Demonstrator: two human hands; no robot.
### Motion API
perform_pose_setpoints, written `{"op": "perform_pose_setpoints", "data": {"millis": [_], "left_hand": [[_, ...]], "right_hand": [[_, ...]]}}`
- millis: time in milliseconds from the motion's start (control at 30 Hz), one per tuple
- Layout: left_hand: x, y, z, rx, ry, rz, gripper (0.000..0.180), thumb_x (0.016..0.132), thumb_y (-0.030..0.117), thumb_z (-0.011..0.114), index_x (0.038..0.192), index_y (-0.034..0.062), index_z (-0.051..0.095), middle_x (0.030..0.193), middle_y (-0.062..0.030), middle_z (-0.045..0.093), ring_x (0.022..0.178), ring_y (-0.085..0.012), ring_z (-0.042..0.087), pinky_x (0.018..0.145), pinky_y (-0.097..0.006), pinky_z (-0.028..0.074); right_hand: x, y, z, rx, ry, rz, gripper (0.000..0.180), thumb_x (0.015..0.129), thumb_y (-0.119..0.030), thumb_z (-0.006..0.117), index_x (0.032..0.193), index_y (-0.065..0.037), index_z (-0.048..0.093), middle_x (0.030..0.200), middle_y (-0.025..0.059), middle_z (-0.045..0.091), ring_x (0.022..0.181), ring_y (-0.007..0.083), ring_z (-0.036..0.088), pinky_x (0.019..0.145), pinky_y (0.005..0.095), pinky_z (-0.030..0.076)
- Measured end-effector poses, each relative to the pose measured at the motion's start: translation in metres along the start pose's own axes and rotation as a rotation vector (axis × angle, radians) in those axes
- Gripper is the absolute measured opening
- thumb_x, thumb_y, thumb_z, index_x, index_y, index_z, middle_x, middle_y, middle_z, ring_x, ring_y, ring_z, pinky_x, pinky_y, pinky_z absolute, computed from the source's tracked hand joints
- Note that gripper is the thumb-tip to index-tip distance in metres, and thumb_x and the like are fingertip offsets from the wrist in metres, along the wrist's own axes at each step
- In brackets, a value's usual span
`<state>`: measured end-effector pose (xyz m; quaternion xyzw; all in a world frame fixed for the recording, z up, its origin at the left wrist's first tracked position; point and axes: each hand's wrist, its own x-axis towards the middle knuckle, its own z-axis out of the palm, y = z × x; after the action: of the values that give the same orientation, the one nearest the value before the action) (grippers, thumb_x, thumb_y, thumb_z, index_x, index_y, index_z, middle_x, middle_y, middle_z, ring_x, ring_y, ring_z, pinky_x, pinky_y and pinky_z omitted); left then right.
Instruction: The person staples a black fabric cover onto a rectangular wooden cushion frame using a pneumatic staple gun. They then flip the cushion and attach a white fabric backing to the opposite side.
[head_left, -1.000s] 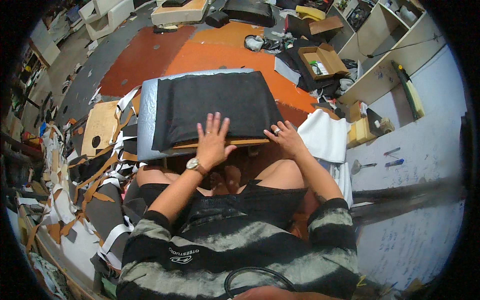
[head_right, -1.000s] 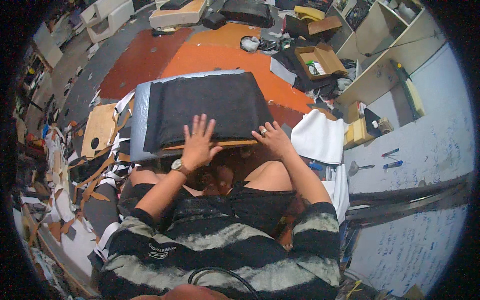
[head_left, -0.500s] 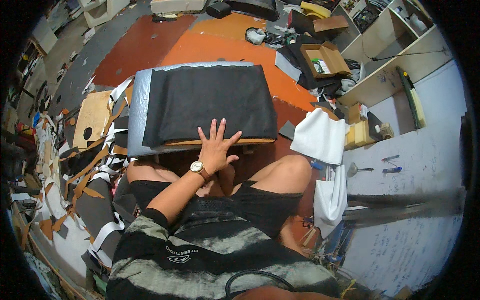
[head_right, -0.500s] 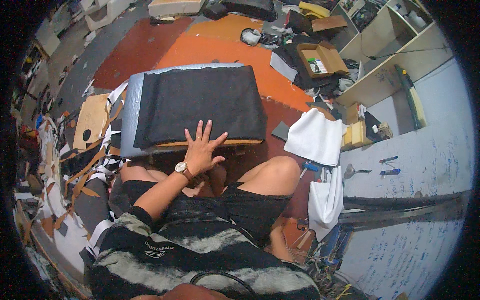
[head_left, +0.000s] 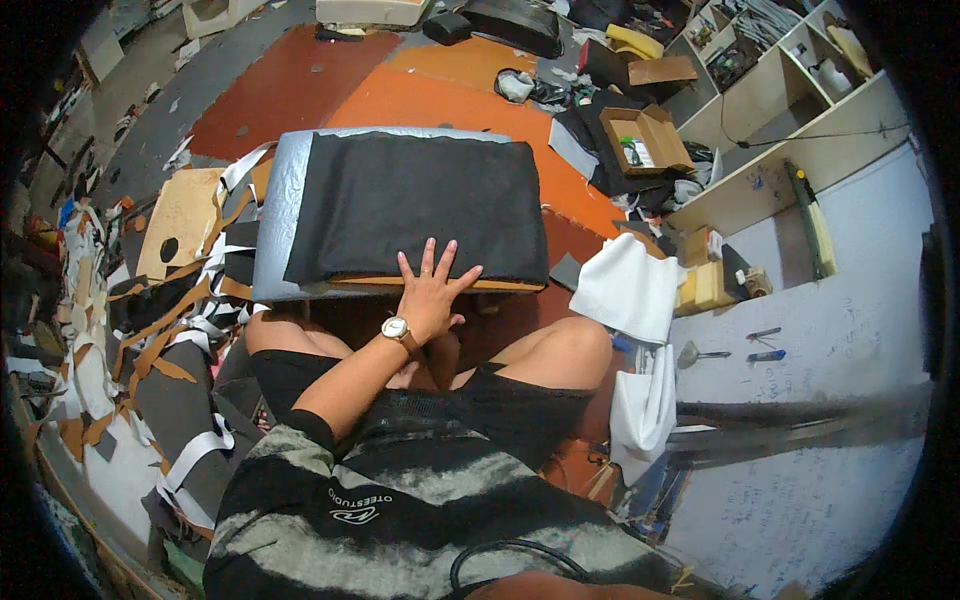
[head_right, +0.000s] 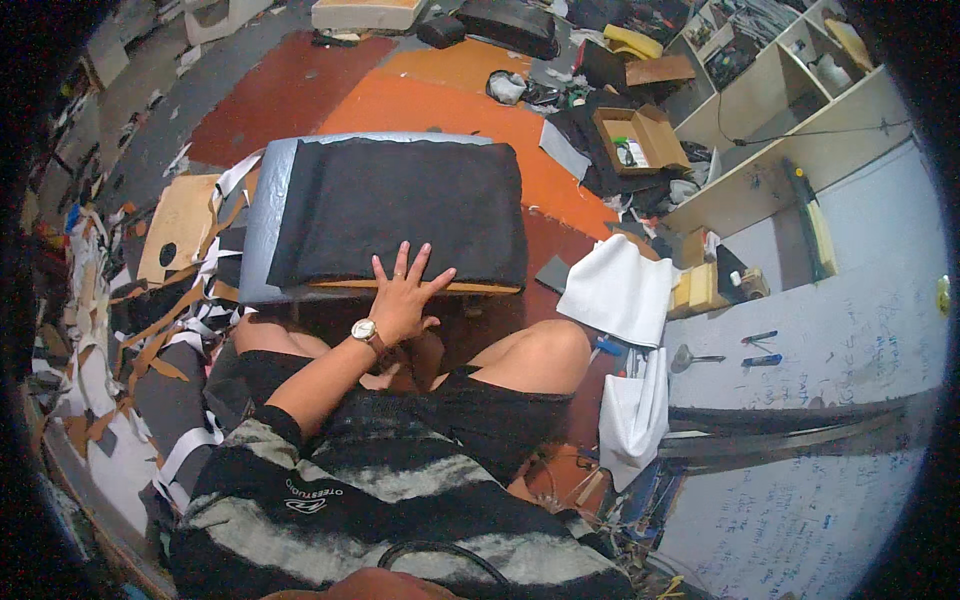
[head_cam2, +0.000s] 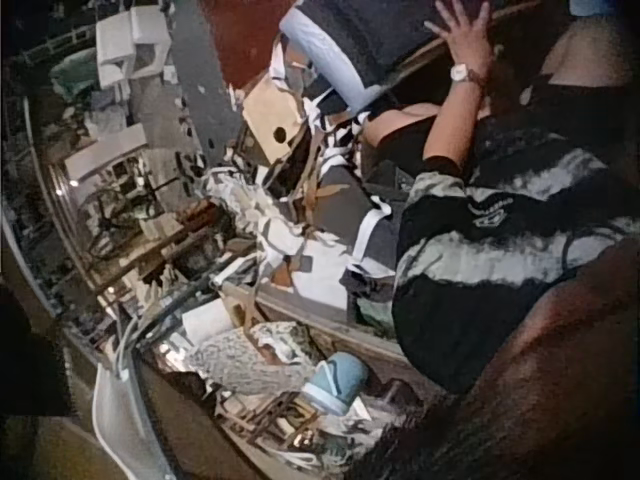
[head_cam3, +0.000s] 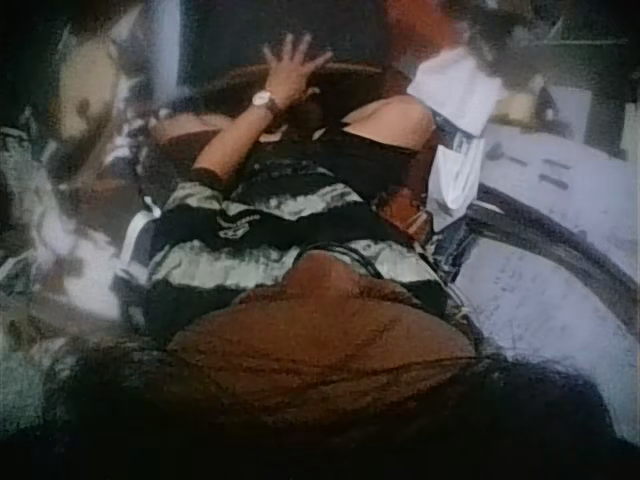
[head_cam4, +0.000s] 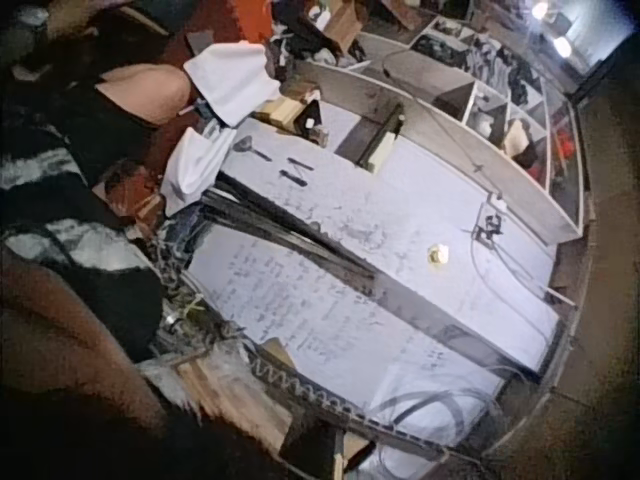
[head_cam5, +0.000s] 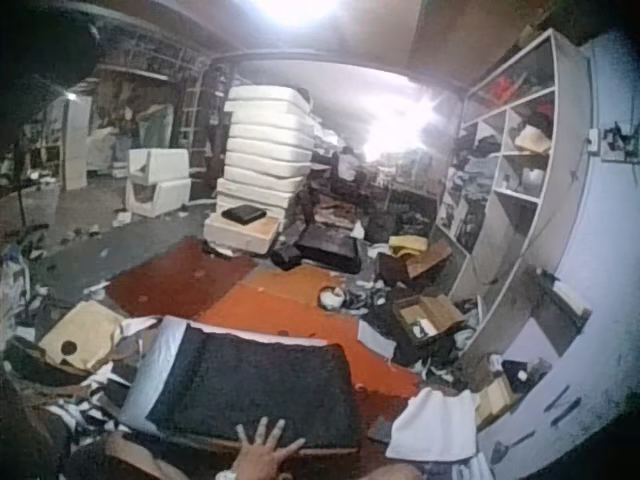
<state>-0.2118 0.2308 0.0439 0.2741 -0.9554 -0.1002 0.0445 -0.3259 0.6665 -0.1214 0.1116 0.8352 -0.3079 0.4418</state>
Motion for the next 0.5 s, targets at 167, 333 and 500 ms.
{"op": "perform_pose_setpoints", "data": {"millis": [167,333,500], "left_hand": [[0.001,0.0,0.006,-0.032,0.009,0.005,0.106,0.069,0.048,0.091,0.159,0.0469,0.036,0.175,-0.0124,0.014,0.159,-0.0454,0.01,0.114,-0.084,0.016],[-0.004,-0.005,0.006,-0.036,-0.005,-0.008,0.108,0.067,0.047,0.093,0.159,0.0505,0.035,0.175,-0.0138,0.012,0.159,-0.048,0.008,0.113,-0.084,0.017],[0.001,-0.004,0.001,-0.043,-0.034,0.005,0.109,0.066,0.048,0.093,0.158,0.0531,0.035,0.175,-0.0153,0.012,0.159,-0.0497,0.007,0.113,-0.085,0.017]], "right_hand": [[-0.023,-0.043,-0.072,0.236,0.085,0.045,0.03,0.104,-0.031,0.062,0.103,-0.001,0.064,0.088,0.0129,0.071,0.077,0.0286,0.068,0.07,0.0415,0.054],[-0.133,-0.214,-0.141,0.332,0.196,-0.586,0.025,0.097,-0.03,0.07,0.091,-0.006,0.065,0.072,0.004,0.062,0.063,0.0143,0.059,0.058,0.0313,0.047],[-0.229,-0.338,-0.118,0.252,0.051,-0.811,0.027,0.092,-0.031,0.072,0.098,-0.006,0.064,0.072,0.0037,0.061,0.062,0.013,0.058,0.058,0.0289,0.047]]}}
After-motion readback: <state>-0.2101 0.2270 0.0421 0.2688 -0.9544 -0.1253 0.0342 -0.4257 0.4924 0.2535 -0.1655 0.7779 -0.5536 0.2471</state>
